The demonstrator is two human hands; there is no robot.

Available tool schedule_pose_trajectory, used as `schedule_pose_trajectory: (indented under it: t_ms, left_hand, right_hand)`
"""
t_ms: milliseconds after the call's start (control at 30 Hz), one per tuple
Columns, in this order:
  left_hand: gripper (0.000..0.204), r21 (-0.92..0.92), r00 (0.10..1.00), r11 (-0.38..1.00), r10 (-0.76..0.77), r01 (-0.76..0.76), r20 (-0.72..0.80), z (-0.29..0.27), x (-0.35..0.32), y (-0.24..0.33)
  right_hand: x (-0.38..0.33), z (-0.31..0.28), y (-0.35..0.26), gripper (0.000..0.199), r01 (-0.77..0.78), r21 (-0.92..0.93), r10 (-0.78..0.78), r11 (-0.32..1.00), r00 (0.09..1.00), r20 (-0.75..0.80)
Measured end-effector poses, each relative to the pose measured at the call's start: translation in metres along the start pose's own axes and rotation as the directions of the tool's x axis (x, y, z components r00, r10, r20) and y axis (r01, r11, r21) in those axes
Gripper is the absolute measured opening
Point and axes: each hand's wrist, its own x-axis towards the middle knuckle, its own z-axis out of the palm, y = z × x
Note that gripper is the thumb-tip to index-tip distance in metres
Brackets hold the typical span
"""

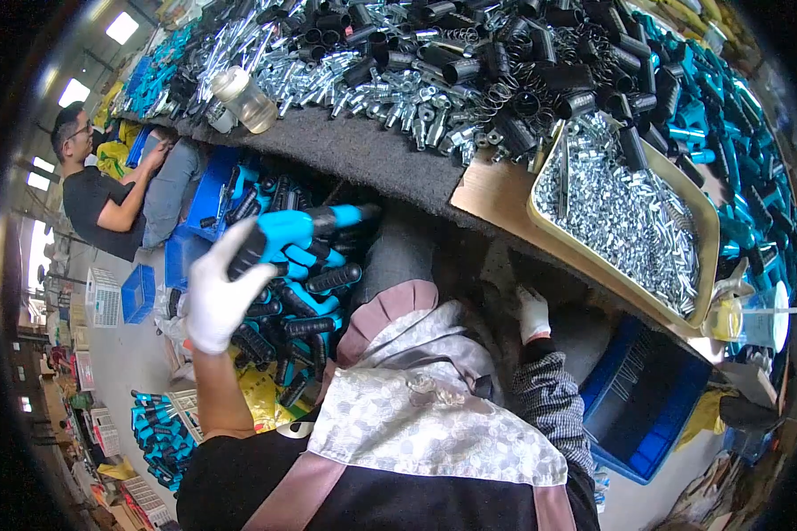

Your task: Assembling plastic handle components for power tools, including inserting springs and small metal pins.

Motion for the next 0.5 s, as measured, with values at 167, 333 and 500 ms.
schedule_pose_trajectory:
  t_ms: [167,333,500]
  left_hand:
    - [0.048,-0.056,0.989,0.998,-0.037,0.029,-0.146,-0.026,0.002,-0.018]
    - [0.046,0.039,0.993,0.999,0.016,-0.012,-0.117,-0.042,0.011,-0.012]
    - [0.044,0.107,0.981,0.988,0.123,-0.107,-0.148,-0.056,0.030,-0.003]
  right_hand:
    - [-0.001,0.002,0.001,0.036,-0.002,-0.061,-0.002,0.998,0.998,-0.059]
    - [-0.002,-0.004,0.007,0.035,0.063,-0.084,-0.068,0.994,0.996,-0.057]
    - [0.005,-0.009,0.008,0.034,0.059,-0.086,-0.061,0.995,0.998,-0.024]
